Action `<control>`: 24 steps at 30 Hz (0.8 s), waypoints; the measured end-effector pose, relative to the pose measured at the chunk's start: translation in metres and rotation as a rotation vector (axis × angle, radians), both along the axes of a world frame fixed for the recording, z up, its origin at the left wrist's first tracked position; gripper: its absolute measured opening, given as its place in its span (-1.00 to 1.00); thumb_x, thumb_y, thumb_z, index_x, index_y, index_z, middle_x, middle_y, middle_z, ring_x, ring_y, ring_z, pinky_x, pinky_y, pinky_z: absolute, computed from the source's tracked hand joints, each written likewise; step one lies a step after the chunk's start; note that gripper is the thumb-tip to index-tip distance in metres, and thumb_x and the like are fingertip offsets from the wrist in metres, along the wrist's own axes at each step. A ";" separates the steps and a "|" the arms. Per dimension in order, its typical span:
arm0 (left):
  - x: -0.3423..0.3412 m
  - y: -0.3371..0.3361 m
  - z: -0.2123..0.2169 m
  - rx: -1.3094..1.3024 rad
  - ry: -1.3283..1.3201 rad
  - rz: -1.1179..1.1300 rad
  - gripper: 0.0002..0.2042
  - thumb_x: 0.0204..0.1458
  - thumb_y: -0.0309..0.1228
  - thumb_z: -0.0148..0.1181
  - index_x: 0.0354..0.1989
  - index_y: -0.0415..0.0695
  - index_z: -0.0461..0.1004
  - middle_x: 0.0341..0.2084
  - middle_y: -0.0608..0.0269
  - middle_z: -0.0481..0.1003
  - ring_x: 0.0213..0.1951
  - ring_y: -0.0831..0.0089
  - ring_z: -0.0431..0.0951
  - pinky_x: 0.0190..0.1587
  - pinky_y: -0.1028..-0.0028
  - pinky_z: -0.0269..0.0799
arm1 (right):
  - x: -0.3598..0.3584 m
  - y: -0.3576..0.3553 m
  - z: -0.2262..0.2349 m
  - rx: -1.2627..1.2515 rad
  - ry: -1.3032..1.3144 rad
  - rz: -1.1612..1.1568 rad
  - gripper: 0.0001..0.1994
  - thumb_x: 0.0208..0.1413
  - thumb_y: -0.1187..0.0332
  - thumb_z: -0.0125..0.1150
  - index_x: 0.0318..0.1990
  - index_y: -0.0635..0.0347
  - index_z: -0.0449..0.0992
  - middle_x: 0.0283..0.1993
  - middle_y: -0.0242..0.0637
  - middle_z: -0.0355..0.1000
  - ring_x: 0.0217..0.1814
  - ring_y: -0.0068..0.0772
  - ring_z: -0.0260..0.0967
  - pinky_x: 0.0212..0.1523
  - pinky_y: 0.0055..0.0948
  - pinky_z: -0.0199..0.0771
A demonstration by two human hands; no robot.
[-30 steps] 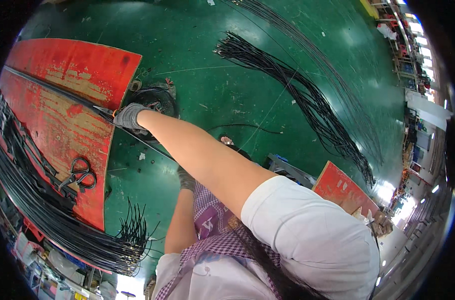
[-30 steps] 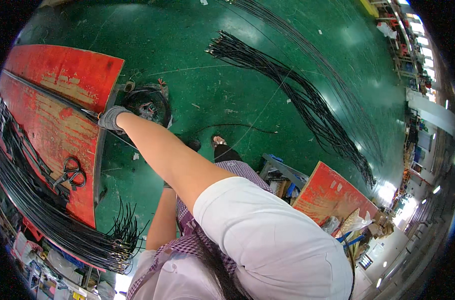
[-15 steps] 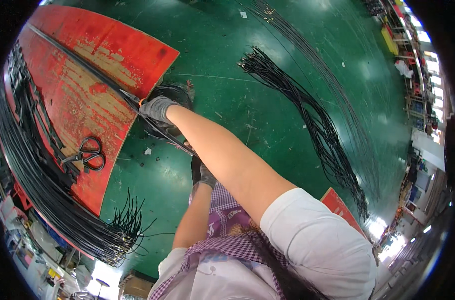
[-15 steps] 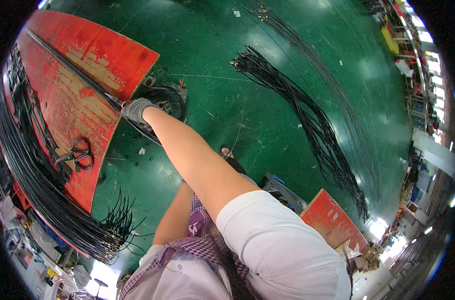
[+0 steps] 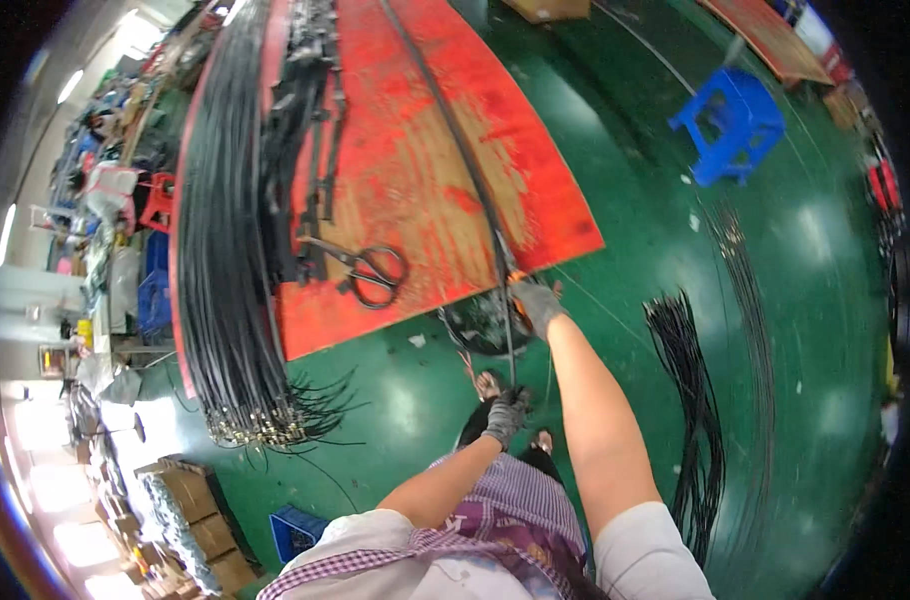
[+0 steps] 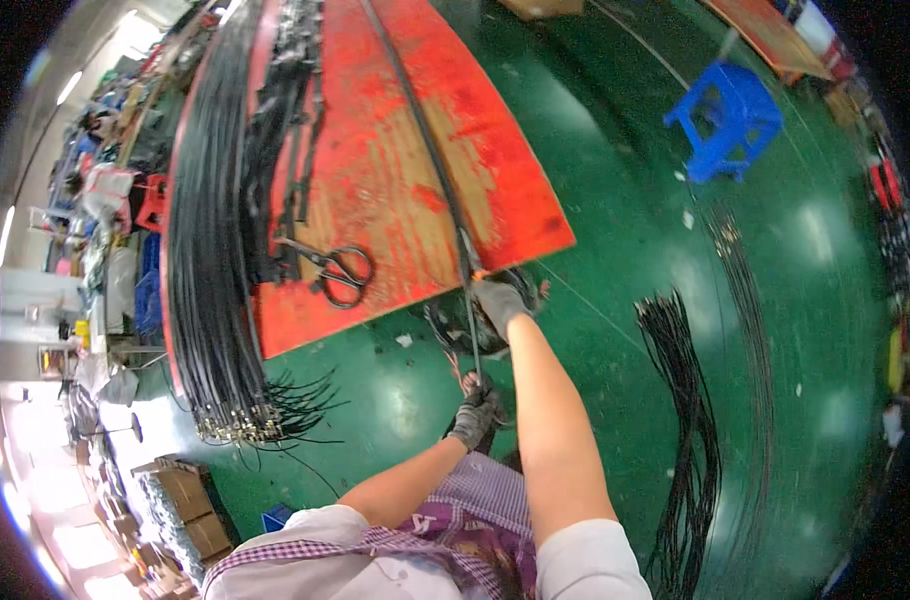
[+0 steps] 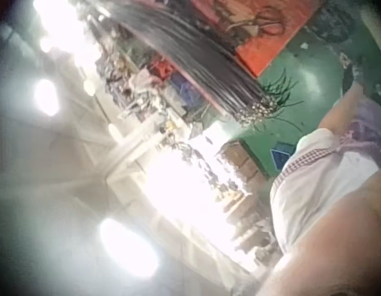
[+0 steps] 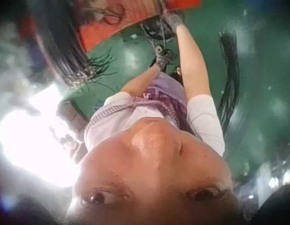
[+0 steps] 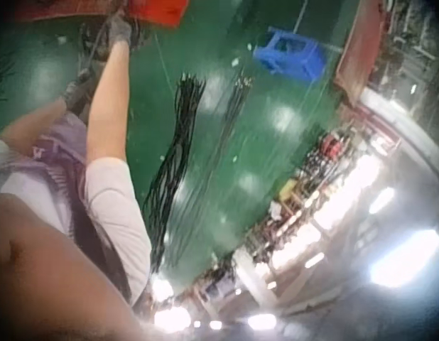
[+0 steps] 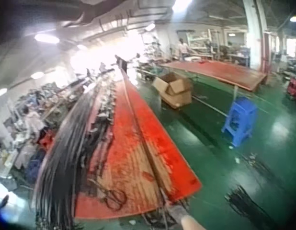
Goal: The person strips the insulation from black cables using pliers and a knife, then cuts the wires to length. They repeat this process for multiple cables, placing the finished pieces on a red workbench in a factory setting.
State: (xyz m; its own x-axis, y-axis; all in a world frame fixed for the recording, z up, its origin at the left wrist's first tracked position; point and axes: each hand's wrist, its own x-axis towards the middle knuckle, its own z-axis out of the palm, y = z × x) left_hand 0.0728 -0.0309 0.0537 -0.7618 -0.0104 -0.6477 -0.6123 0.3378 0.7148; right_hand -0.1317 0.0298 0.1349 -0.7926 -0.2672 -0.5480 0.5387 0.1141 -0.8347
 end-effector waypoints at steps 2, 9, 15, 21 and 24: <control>-0.025 -0.001 0.015 0.170 -0.116 0.281 -0.76 -0.03 -0.41 -0.20 -0.17 -0.12 0.28 -0.35 0.25 0.36 -0.31 0.41 0.33 -0.29 0.47 0.26 | 0.001 -0.009 0.006 0.007 -0.088 -0.013 -0.79 -0.20 0.14 0.01 -0.58 0.05 0.30 -0.72 -0.37 0.17 -0.80 -0.44 0.08 -0.83 -0.45 0.07; 0.007 -0.006 0.012 -0.607 0.400 -0.689 -0.78 -0.07 -0.43 -0.13 -0.23 -0.13 0.32 -0.43 0.26 0.38 -0.41 0.43 0.35 -0.42 0.39 0.26 | 0.003 -0.006 0.027 -0.010 -0.309 -0.077 -0.82 -0.29 0.20 0.03 -0.58 0.07 0.29 -0.73 -0.37 0.16 -0.79 -0.40 0.10 -0.80 -0.41 0.09; 0.070 0.014 -0.062 0.119 -0.189 -0.022 -0.66 -0.12 -0.31 -0.04 -0.14 -0.17 0.25 -0.29 0.20 0.34 -0.28 0.33 0.34 -0.27 0.41 0.27 | 0.002 -0.007 0.007 0.042 -0.185 -0.058 -0.84 -0.27 0.21 0.04 -0.59 0.05 0.30 -0.76 -0.40 0.14 -0.78 -0.42 0.10 -0.78 -0.41 0.10; 0.047 0.010 -0.009 0.005 -0.242 -0.088 -0.70 -0.09 -0.27 -0.04 -0.19 -0.15 0.29 -0.37 0.09 0.39 -0.33 0.33 0.42 -0.33 0.45 0.33 | -0.002 -0.001 -0.008 0.004 -0.214 -0.053 -0.85 -0.28 0.22 0.03 -0.61 0.03 0.27 -0.74 -0.40 0.15 -0.81 -0.42 0.08 -0.83 -0.39 0.08; 0.040 0.005 0.012 -0.139 -0.235 -0.117 -0.71 -0.05 -0.23 -0.08 -0.20 -0.12 0.30 -0.45 0.13 0.41 -0.38 0.35 0.42 -0.38 0.47 0.31 | 0.002 -0.008 0.019 0.008 -0.280 -0.063 -0.86 -0.29 0.23 0.02 -0.60 0.03 0.26 -0.73 -0.39 0.15 -0.82 -0.42 0.08 -0.84 -0.39 0.07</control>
